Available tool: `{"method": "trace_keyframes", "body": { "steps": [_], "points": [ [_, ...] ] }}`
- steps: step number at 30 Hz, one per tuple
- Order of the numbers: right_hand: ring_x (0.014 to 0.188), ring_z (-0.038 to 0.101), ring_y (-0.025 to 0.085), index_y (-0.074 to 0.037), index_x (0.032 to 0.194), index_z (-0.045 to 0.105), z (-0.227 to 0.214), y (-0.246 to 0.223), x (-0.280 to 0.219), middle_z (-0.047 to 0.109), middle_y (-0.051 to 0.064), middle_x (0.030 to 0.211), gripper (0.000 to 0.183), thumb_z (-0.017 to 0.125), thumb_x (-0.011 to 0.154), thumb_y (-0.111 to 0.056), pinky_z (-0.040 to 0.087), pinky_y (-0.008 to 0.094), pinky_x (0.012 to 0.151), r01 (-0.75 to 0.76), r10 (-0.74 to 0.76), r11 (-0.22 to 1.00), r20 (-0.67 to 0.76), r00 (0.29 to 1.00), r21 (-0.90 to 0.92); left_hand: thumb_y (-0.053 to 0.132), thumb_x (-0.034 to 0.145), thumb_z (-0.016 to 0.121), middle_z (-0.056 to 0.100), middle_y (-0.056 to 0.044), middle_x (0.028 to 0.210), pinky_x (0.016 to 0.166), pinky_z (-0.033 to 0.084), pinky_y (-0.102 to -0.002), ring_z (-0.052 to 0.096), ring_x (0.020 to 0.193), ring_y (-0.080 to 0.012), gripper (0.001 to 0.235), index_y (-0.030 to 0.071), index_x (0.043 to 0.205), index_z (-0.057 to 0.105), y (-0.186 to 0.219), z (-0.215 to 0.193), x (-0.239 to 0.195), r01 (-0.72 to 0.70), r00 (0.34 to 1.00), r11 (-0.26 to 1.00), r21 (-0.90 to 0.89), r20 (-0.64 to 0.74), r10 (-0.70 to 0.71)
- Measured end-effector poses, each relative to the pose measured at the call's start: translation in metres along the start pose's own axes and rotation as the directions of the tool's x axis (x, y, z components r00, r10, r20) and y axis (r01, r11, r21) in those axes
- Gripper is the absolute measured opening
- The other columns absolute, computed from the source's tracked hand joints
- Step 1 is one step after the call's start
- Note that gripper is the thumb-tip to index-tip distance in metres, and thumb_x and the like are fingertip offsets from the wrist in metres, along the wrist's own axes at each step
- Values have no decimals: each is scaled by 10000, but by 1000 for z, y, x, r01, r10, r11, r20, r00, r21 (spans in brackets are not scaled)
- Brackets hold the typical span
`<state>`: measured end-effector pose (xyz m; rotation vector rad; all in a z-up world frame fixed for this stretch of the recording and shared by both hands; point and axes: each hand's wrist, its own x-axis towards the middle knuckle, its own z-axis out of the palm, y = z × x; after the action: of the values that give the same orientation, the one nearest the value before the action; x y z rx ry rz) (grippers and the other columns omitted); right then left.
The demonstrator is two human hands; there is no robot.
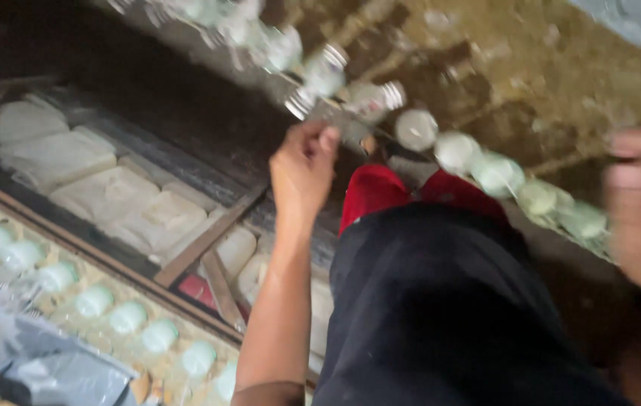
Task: The person places wicks into small glass jars filled with white wax, secures them with wooden sticks, and then removes the sticks after the wax sets. The person works methodically across multiple jars arranged on a workbench.
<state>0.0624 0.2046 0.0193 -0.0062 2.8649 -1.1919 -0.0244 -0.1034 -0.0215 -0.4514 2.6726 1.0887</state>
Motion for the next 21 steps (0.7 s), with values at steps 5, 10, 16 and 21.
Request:
{"method": "trace_keyframes", "body": {
  "steps": [5, 10, 16, 21],
  "points": [
    [823, 492, 262, 125, 1094, 595, 44, -78, 80, 541, 225, 986, 127, 547, 985, 82, 415, 348, 774, 201, -202, 979, 39, 979, 27, 259, 807, 515, 561, -53, 554, 353, 344, -188, 485, 369, -75, 223, 45, 845, 561, -28, 12, 25, 267, 955, 794, -546, 262, -140],
    [749, 432, 251, 145, 1091, 563, 72, -94, 102, 514, 226, 981, 110, 510, 1007, 97, 372, 373, 791, 221, -222, 973, 16, 975, 66, 194, 819, 515, 522, -46, 515, 285, 270, -162, 444, 352, -61, 157, 49, 765, 539, -38, 8, 33, 370, 917, 622, -690, 380, -124],
    [783, 543, 241, 126, 1131, 560, 97, -76, 144, 605, 242, 1023, 193, 493, 1080, -48, 404, 308, 617, 253, -252, 967, 49, 967, -21, 169, 823, 505, 537, -8, 577, 462, 410, -176, 468, 430, -55, 117, 88, 744, 534, -30, -30, 21, 320, 910, 653, -686, 415, -11],
    [735, 551, 239, 11, 1116, 537, 137, -76, 196, 581, 166, 944, 293, 456, 961, -224, 432, 319, 546, 145, -113, 988, 426, 898, -44, 80, 831, 507, 543, -57, 763, 688, 429, -285, 523, 723, -177, 56, 52, 789, 532, -14, -89, 12, -418, 892, 741, -526, -82, 445]
  ]
}}
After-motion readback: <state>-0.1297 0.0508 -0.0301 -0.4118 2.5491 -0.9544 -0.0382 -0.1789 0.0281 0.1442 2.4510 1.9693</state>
